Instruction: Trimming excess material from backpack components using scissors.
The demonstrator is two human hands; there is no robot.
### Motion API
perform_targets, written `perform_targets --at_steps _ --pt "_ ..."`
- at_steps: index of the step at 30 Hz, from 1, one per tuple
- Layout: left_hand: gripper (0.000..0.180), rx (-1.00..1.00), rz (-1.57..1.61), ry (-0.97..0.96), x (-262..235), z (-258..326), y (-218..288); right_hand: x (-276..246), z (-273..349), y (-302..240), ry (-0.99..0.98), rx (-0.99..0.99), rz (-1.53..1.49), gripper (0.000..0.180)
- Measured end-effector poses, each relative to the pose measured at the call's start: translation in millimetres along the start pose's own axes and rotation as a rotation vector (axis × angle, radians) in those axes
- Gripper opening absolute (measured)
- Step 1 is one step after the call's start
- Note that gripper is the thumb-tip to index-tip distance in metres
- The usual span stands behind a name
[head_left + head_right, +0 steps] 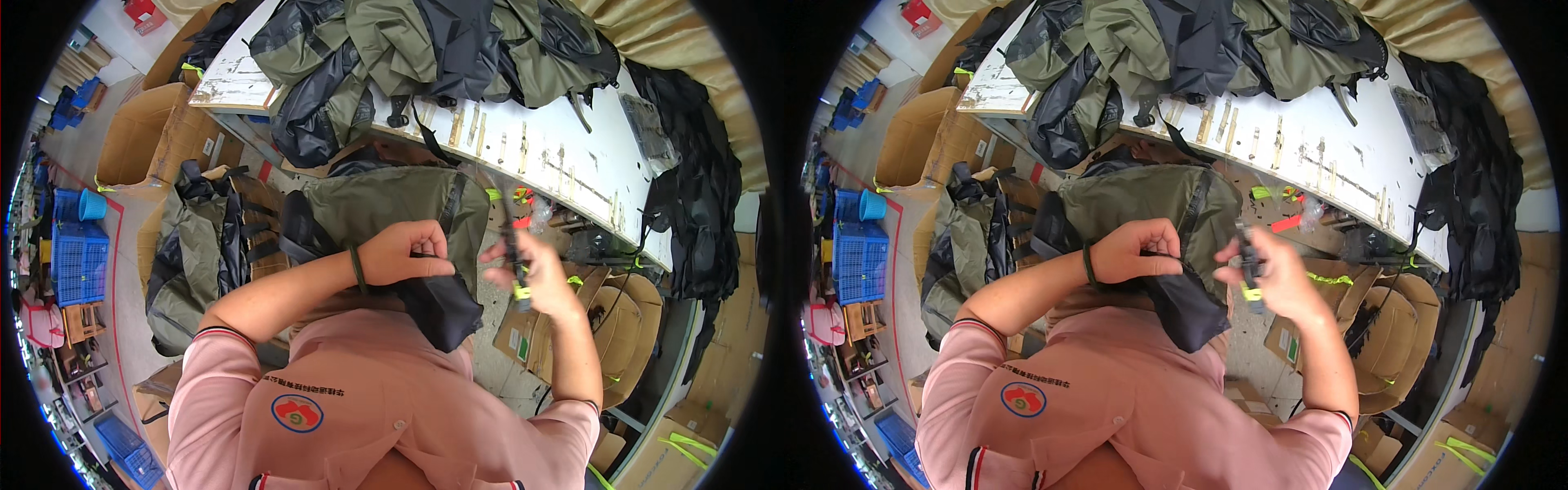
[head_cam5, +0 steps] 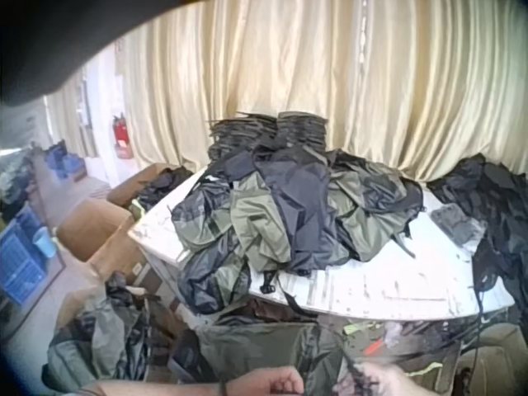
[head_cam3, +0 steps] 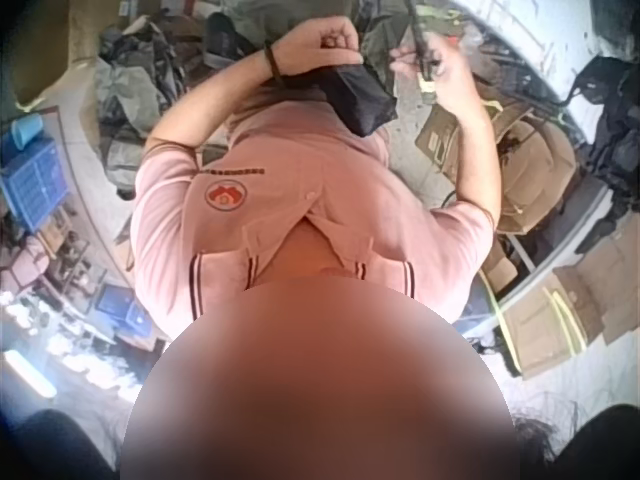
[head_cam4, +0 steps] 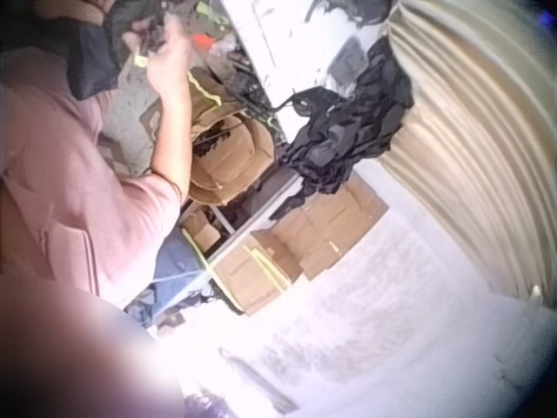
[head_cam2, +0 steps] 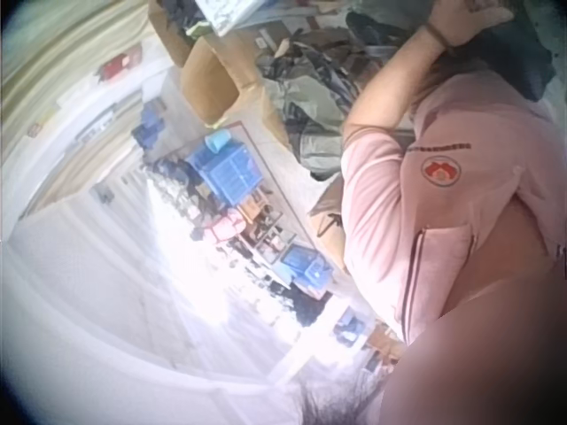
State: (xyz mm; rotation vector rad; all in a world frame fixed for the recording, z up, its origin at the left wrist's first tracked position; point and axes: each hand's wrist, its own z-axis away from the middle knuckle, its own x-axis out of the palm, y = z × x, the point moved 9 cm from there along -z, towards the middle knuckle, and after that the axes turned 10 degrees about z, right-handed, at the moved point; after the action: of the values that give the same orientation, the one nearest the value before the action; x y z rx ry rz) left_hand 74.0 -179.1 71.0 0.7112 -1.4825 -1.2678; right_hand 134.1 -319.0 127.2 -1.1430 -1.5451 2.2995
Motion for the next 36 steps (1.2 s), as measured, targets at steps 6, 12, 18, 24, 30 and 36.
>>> perform_targets --at_steps 6,12,18,24,30,36 --pt "0.021 0.011 -0.214 -0.064 5.3 4.1 -3.7 53.7 -1.4 25.1 -0.147 0.141 -0.163 0.023" --pt "0.022 -0.034 -0.080 -0.068 1.7 4.9 -11.4 22.5 8.0 18.3 0.053 0.042 -0.074 0.034" --pt "0.025 -0.164 0.167 -0.057 -3.5 8.0 -28.4 -9.4 26.1 3.7 -0.066 -0.078 0.724 0.054" --pt "0.026 -0.110 0.057 0.023 -8.2 6.5 -25.8 -15.9 35.5 6.2 -0.125 -0.089 0.812 0.051" --pt "0.027 -0.156 0.113 0.008 -2.2 6.1 -21.6 -10.6 32.5 7.9 -0.126 -0.104 0.817 0.045" --pt "0.028 -0.110 0.091 0.022 -5.8 6.9 -21.3 -13.7 32.0 9.0 -0.146 -0.066 0.780 0.041"
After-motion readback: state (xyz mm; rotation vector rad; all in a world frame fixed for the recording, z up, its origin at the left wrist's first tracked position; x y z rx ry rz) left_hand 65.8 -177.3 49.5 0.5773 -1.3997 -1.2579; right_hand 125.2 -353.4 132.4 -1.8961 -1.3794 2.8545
